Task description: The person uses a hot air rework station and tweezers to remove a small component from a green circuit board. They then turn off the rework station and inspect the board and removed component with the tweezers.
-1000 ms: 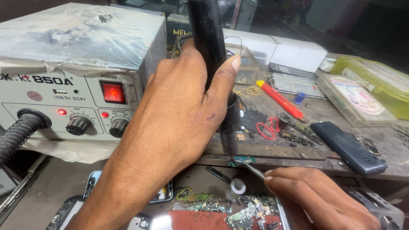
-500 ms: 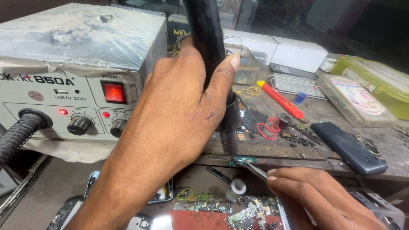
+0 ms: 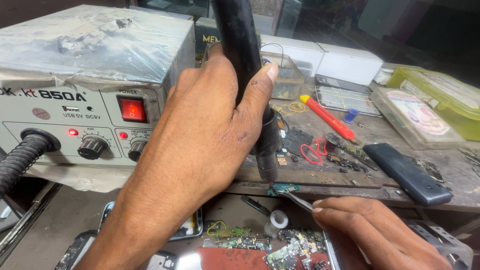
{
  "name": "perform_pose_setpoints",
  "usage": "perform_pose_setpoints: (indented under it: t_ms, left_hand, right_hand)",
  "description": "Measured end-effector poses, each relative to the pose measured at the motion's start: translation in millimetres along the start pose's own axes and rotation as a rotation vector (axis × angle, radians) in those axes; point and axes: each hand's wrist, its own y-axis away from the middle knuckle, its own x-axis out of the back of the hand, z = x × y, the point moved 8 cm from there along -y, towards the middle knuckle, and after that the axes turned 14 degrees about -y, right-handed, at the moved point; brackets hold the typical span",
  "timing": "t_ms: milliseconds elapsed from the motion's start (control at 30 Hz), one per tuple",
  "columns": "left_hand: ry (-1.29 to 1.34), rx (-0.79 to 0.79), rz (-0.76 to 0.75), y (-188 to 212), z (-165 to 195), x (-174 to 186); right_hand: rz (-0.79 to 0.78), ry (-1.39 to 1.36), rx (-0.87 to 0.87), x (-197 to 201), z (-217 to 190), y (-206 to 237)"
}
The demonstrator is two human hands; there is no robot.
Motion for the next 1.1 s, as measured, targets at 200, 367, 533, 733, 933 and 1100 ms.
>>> perform_pose_setpoints:
  t_ms: [200,367,533,733,933,1100]
  left_hand:
    - [-0.001,0.022,-0.012,-0.1,-0.2,-0.2]
    - [0.001,0.006,-0.012,0.3,0.5,-0.2]
    - [0.021,-0.013,0.005,0.0,2.5,0.0]
    - [0.032,-0.019,-0.001,0.7,2.9,-0.3]
    - [0.077,-0.059,0.038,0.3,6.8,-1.3]
    - [0.065,-0.038,0.037,-2.8,9.7,-5.5]
  right_hand:
    - [0.009,-0.004,-0.006,0.5,-0.5,-0.2]
    - [0.006,-0.002,-0.005,0.1,2.4,1.0]
    - [-0.013,-0.012,0.001,0.9,5.8,1.2]
    - [-0.006,0.001,0.005,1.3,2.1,-0.4]
    - [-0.04,0.049,0.017,8.3,6.8,2.4]
    - [-0.037,0.067,-0.047,11.2,18.0,5.7]
